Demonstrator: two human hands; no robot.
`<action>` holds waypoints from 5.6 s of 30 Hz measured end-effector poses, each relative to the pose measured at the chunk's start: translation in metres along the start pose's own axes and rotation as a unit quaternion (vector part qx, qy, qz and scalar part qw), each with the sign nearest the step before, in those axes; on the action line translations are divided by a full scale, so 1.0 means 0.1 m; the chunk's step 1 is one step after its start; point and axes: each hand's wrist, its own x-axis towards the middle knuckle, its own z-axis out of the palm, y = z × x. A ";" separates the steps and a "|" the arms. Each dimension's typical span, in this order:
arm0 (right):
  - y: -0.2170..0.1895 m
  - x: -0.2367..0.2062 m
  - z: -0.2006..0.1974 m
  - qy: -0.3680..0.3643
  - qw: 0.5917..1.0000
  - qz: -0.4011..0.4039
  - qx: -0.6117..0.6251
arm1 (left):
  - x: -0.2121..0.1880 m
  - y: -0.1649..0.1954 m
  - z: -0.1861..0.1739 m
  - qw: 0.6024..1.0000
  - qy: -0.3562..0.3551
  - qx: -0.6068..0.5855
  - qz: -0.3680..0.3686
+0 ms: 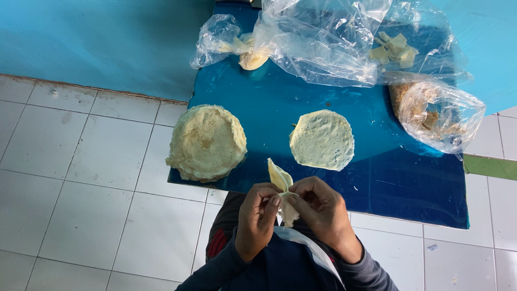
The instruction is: The person sits at a small blue table and peels thin sheets one at a time off a stack of round flat cakes, tearing each delicate layer free by hand and setting it on the table. Plastic bags holding more dough and a brown powder sit at the edge of the table.
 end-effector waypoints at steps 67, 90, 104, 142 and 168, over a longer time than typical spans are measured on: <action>0.10 -0.11 0.15 0.100 0.978 -0.129 -0.132 | 0.03 0.01 0.01 1.000 0.015 0.025 0.005; -0.01 -0.05 0.08 0.166 0.953 -0.149 -0.207 | 0.01 0.01 0.05 0.997 0.001 0.062 0.053; -0.10 0.23 0.00 0.147 0.943 -0.232 -0.185 | 0.66 0.11 -0.03 0.999 -0.020 -0.042 -0.007; 0.18 0.36 -0.16 0.134 0.974 -0.040 0.176 | 0.71 -0.18 0.12 0.988 0.055 -0.143 -0.034; 0.10 0.35 -0.04 0.154 0.977 -0.145 0.016 | 0.54 0.03 0.30 0.996 0.049 0.008 0.079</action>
